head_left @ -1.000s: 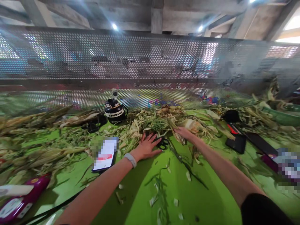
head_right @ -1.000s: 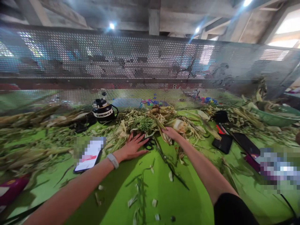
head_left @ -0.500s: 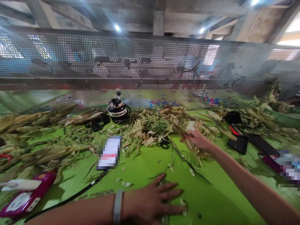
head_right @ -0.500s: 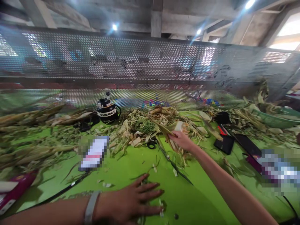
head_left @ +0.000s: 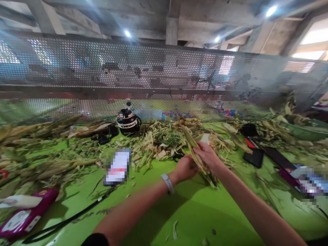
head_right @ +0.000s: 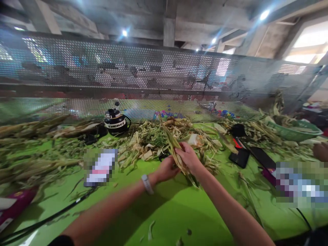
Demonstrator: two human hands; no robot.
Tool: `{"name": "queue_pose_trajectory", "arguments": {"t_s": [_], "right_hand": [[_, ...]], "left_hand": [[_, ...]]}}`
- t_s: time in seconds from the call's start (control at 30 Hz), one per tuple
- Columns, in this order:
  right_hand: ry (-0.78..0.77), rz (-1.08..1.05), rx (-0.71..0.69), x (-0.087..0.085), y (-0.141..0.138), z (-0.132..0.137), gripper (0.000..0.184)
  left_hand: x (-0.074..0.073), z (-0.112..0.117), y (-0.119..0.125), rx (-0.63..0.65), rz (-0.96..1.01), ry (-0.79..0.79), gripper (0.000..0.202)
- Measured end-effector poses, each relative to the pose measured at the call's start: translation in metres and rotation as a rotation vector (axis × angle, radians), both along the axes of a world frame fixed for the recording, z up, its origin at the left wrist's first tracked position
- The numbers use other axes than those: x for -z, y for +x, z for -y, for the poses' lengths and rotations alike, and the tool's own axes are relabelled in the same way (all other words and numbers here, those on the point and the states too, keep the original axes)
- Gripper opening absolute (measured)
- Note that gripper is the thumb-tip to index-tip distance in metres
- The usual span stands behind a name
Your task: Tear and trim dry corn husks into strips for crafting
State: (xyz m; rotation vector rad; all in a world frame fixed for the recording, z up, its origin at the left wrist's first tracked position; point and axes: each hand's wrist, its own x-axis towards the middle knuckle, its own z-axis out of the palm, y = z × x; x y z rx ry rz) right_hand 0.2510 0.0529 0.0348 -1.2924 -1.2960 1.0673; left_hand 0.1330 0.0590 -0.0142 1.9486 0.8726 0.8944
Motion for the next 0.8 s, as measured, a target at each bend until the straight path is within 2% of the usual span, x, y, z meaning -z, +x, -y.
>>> {"name": "queue_pose_trajectory", "arguments": {"t_s": [0.1, 0.13, 0.17, 0.3, 0.37, 0.5, 0.6, 0.67, 0.73, 0.8], "right_hand": [[0.032, 0.041, 0.050, 0.016, -0.011, -0.004, 0.022], [0.025, 0.053, 0.033, 0.021, -0.017, -0.006, 0.021], [0.018, 0.067, 0.013, 0.026, -0.024, -0.007, 0.019], [0.008, 0.059, -0.076, 0.036, -0.049, -0.006, 0.018], [-0.090, -0.064, -0.170, 0.036, -0.055, -0.002, 0.021], [-0.373, -0.465, -0.375, 0.037, -0.058, 0.010, 0.027], [-0.445, -0.572, -0.431, 0.041, -0.062, 0.017, 0.024], [-0.492, -0.523, -0.437, 0.046, -0.066, 0.018, 0.026], [-0.460, -0.387, -0.398, 0.049, -0.068, 0.019, 0.031], [-0.231, -0.158, -0.246, 0.050, -0.065, 0.020, 0.030]], "left_hand": [[-0.008, 0.012, -0.037, -0.104, 0.057, -0.095, 0.022], [-0.011, 0.017, -0.048, -0.146, 0.184, -0.221, 0.024], [-0.013, 0.020, -0.057, -0.137, 0.268, -0.333, 0.025], [-0.010, 0.029, -0.081, -0.221, 0.374, -0.493, 0.033], [-0.005, 0.029, -0.090, -0.185, 0.485, -0.581, 0.031], [0.004, 0.030, -0.105, -0.094, 0.689, -0.772, 0.027], [0.007, 0.032, -0.110, 0.008, 0.745, -0.918, 0.025], [0.009, 0.034, -0.109, 0.002, 0.755, -0.957, 0.024], [0.008, 0.035, -0.108, -0.069, 0.758, -0.954, 0.023], [0.006, 0.035, -0.107, -0.182, 0.756, -0.929, 0.025]]}}
